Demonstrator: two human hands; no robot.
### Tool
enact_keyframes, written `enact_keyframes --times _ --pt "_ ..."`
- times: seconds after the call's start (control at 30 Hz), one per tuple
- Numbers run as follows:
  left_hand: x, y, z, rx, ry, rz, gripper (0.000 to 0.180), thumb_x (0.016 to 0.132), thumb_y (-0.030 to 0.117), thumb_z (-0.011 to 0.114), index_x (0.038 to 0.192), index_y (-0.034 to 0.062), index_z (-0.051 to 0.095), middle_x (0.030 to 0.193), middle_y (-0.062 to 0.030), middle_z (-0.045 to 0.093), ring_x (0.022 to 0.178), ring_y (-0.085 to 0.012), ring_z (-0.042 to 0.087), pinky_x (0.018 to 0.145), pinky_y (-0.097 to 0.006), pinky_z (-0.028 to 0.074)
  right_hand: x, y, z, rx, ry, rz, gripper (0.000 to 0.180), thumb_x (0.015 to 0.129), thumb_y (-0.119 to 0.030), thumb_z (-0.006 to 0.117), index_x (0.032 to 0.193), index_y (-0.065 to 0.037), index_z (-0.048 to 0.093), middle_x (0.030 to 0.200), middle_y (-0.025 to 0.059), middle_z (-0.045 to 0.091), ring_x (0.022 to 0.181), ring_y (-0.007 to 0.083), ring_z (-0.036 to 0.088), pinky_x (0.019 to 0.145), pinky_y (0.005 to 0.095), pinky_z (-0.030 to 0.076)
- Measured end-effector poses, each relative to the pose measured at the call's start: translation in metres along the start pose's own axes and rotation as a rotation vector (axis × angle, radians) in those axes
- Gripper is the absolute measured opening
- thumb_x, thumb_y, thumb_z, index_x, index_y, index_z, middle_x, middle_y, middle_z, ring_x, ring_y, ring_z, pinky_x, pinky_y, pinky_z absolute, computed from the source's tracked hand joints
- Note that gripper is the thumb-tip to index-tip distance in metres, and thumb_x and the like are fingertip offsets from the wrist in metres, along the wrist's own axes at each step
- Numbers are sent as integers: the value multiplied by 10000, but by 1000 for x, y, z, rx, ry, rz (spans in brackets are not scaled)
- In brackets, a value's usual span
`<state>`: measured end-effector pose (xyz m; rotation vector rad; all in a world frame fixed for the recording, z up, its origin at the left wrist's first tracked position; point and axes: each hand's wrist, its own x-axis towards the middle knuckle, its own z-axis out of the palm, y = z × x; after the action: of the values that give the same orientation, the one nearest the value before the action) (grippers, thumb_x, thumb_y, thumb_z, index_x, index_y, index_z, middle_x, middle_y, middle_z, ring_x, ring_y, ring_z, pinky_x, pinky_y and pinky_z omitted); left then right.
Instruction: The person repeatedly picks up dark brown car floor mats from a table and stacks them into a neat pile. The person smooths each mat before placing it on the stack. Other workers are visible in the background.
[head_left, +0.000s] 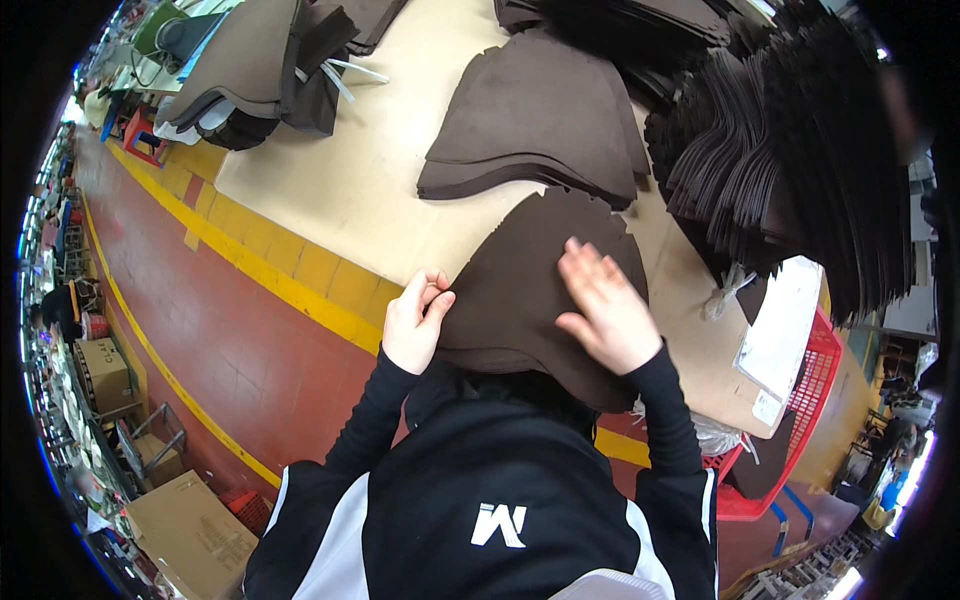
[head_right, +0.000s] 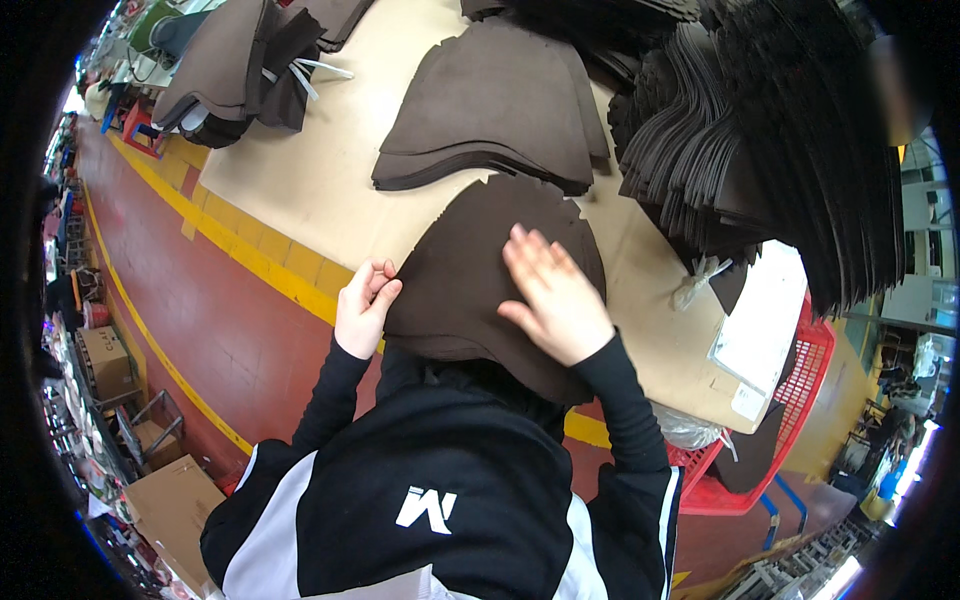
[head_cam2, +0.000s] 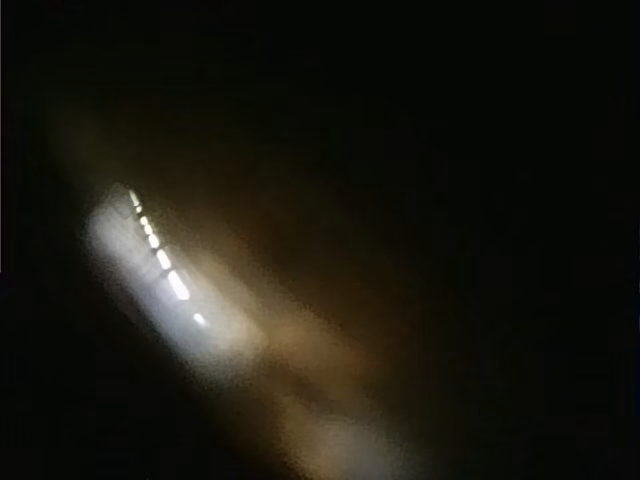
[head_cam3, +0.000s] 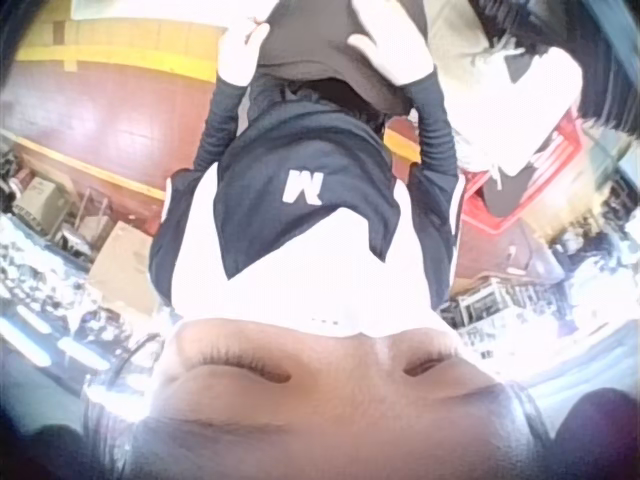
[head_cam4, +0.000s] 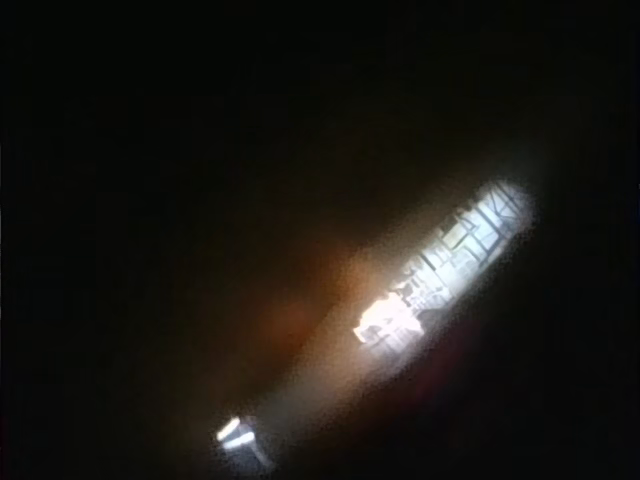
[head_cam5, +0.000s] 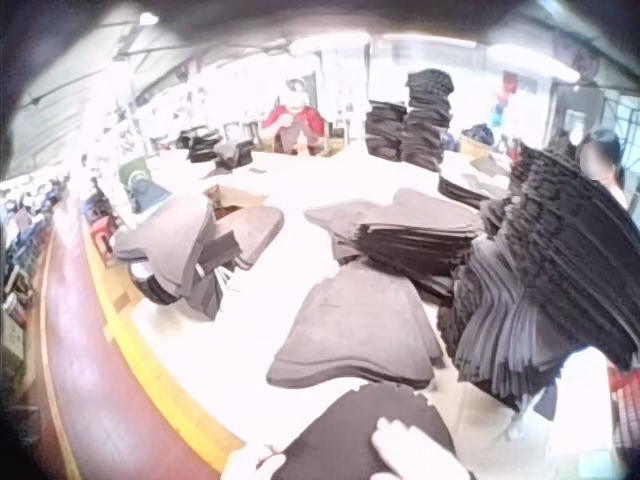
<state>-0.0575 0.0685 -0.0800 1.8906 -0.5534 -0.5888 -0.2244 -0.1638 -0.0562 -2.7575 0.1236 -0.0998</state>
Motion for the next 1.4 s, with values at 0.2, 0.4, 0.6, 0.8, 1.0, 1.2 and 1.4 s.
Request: enact_keyframes --times 0.2,0.4,0.6,0.8,1.0,1.2,1.4 --pt "7 -21 -29 -129 -12 16 273 916 58 695 1183 4 713 1030 -96 756 928 -84 650 867 -249 510 -26 -53 17 544 -420 -401 701 940 -399 645 1481 -22 411 1576 170 358 1450 335 360 1180 453 307" --pt "35 -57 -178 34 363 137 323 928 94 709 1225 -31 685 1153 -101 719 1037 -128 647 976 -273 467 -29 -32 -26 543 -142 -223 672 925 -314 670 1484 -35 423 1562 174 387 1459 344 353 1182 479 288" --pt "77 -112 -263 507 569 125 346 936 122 691 1276 60 678 1180 -91 712 1066 -134 647 969 -281 481 -11 -18 -25 189 -94 -100 673 897 -293 682 1469 -32 443 1562 168 390 1451 355 360 1184 489 282" --pt "54 -37 -144 74 413 248 342 928 79 673 1266 28 656 1212 -125 674 1152 -228 628 1011 -333 468 2 -34 6 54 -269 -306 650 952 -522 546 1473 -142 469 1558 26 427 1421 196 422 1170 426 323" --pt "1 1 -20 59 -39 152 341 886 70 702 1221 16 667 1079 -122 673 972 -182 646 854 -310 511 41 22 -7 20 -205 -90 694 963 -534 478 1538 -160 374 1608 67 339 1467 290 340 1195 482 251" --pt "-26 9 4 186 -3 133 418 847 111 743 1249 36 660 1081 -90 656 858 -202 619 796 -297 511 64 54 -5 69 -118 38 619 1011 -481 464 1535 -161 379 1607 50 342 1489 258 298 1220 493 175" --pt "-29 16 -2 -254 -20 -130 389 914 89 705 1278 -22 628 1031 -83 680 821 -94 627 820 -238 507 53 42 5 -359 7 20 768 945 -595 497 1568 -190 301 1635 36 282 1496 228 285 1212 571 94"
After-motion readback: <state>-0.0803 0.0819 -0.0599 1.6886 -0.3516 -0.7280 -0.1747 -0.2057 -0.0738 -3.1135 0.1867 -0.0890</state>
